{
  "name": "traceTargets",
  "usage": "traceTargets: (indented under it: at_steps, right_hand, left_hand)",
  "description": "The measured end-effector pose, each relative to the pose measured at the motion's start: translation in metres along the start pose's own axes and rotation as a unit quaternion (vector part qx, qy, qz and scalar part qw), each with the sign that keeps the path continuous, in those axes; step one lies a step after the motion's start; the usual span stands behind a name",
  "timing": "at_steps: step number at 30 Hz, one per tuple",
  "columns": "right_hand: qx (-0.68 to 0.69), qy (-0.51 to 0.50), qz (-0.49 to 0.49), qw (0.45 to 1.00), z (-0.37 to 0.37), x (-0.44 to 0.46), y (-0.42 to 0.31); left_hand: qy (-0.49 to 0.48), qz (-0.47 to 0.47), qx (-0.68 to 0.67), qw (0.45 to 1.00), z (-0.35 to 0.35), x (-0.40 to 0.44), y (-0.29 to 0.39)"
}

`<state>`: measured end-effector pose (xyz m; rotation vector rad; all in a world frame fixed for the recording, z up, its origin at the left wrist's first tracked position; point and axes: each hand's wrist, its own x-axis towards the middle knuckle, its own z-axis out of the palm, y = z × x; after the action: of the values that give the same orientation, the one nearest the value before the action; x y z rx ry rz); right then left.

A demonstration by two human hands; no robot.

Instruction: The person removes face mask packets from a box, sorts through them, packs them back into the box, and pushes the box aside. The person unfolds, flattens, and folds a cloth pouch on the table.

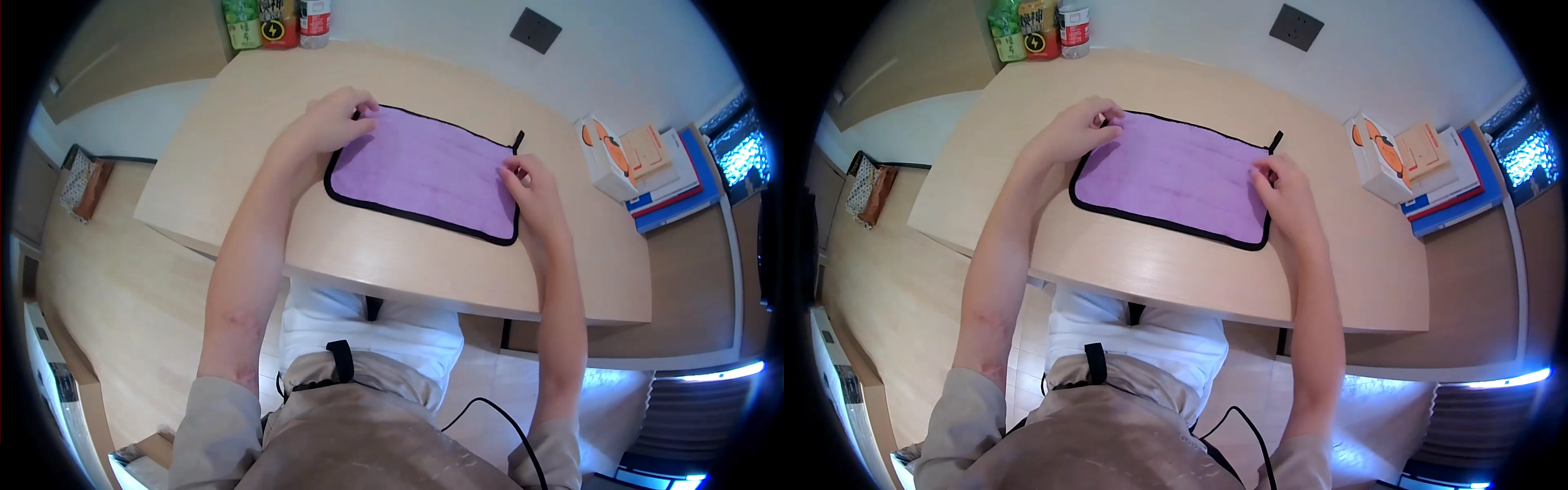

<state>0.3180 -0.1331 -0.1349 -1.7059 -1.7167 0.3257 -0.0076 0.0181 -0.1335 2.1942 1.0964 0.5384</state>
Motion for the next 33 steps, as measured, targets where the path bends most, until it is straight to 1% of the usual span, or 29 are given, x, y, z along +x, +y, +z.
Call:
traceTargets:
  at_steps: [1,2,3,4,5,6,7,8,9,10,11,12,14,15,16,17,18,19,20,21,23,24,25,26,27,30,31,32,33]
  right_hand:
    - [0.002,0.001,-0.001,1.000,0.002,0.007,0.004]
    - [-0.002,0.054,-0.034,0.998,0.004,0.014,0.009]
    - [-0.006,0.107,-0.067,0.992,0.006,0.023,0.015]
    - [-0.005,0.106,-0.068,0.992,0.007,0.032,0.027]
    - [-0.035,0.090,-0.089,0.991,0.008,0.041,0.038]
    - [-0.064,0.075,-0.110,0.989,0.008,0.046,0.041]
    - [-0.063,0.074,-0.112,0.989,0.006,0.049,0.045]
    - [-0.068,0.049,-0.094,0.992,0.007,0.051,0.049]
    - [-0.072,0.023,-0.073,0.994,0.010,0.050,0.050]
    - [-0.070,0.019,-0.067,0.995,0.013,0.046,0.052]
    - [-0.098,0.039,-0.088,0.991,0.012,0.045,0.054]
    - [-0.129,0.061,-0.109,0.984,0.009,0.043,0.054]
    - [-0.163,0.063,-0.101,0.979,0.005,0.038,0.053]
    - [-0.193,0.065,-0.097,0.974,0.003,0.038,0.050]
    - [-0.194,0.068,-0.097,0.974,0.001,0.037,0.046]
    - [-0.210,0.067,-0.099,0.970,0.000,0.036,0.043]
    - [-0.226,0.066,-0.101,0.967,-0.001,0.034,0.037]
    - [-0.226,0.067,-0.102,0.967,-0.002,0.031,0.031]
    - [-0.165,0.082,-0.074,0.980,-0.004,0.028,0.026]
    - [-0.104,0.097,-0.046,0.989,-0.006,0.026,0.022]
    - [-0.104,0.077,-0.062,0.990,-0.016,0.024,0.021]
    - [-0.104,0.059,-0.077,0.990,-0.022,0.022,0.019]
    - [-0.104,0.058,-0.077,0.990,-0.027,0.021,0.017]
    - [-0.140,0.031,-0.082,0.986,-0.032,0.019,0.015]
    - [-0.177,0.004,-0.087,0.980,-0.037,0.016,0.010]
    - [-0.192,-0.003,-0.106,0.976,-0.043,0.005,-0.002]
    - [-0.191,-0.003,-0.106,0.976,-0.045,0.005,-0.003]
    - [-0.167,-0.051,-0.073,0.982,-0.047,0.005,-0.004]
    - [-0.141,-0.098,-0.040,0.984,-0.048,0.004,-0.004]
  left_hand:
    - [0.077,0.018,0.043,0.996,0.005,0.006,-0.007]
    - [0.151,0.034,0.087,0.984,0.010,0.011,-0.016]
    - [0.150,0.032,0.088,0.984,0.012,0.015,-0.024]
    - [0.147,0.009,0.115,0.982,0.012,0.020,-0.031]
    - [0.144,-0.015,0.141,0.979,0.013,0.023,-0.038]
    - [0.146,-0.017,0.141,0.979,0.014,0.021,-0.034]
    - [0.137,-0.005,0.176,0.975,0.017,0.019,-0.029]
    - [0.126,0.005,0.212,0.969,0.017,0.017,-0.026]
    - [0.123,0.003,0.214,0.969,0.016,0.017,-0.027]
    - [0.136,0.019,0.220,0.966,0.017,0.016,-0.028]
    - [0.150,0.038,0.224,0.962,0.019,0.016,-0.028]
    - [0.147,0.039,0.222,0.963,0.019,0.018,-0.027]
    - [0.131,0.051,0.152,0.978,0.015,0.020,-0.025]
    - [0.131,0.053,0.151,0.978,0.016,0.020,-0.022]
    - [0.106,0.037,0.041,0.993,0.016,0.019,-0.020]
    - [0.079,0.020,-0.069,0.994,0.015,0.019,-0.018]
    - [0.080,0.021,-0.068,0.994,0.016,0.021,-0.020]
    - [0.090,0.061,-0.086,0.990,0.019,0.022,-0.023]
    - [0.100,0.100,-0.105,0.984,0.021,0.023,-0.026]
    - [0.100,0.100,-0.105,0.984,0.020,0.021,-0.021]
    - [0.101,0.086,-0.154,0.979,0.016,0.016,-0.012]
    - [0.100,0.085,-0.154,0.979,0.013,0.014,-0.010]
    - [0.082,0.062,-0.156,0.982,0.010,0.013,-0.007]
    - [0.063,0.040,-0.157,0.985,0.007,0.012,-0.005]
    - [0.063,0.039,-0.157,0.985,0.005,0.011,-0.005]
    - [0.076,0.030,-0.138,0.987,-0.001,0.006,-0.006]
    - [0.040,0.016,-0.099,0.994,-0.004,0.004,-0.007]
    - [0.004,0.002,-0.060,0.998,-0.005,0.003,-0.007]
    - [0.003,0.001,-0.059,0.998,-0.006,0.003,-0.008]
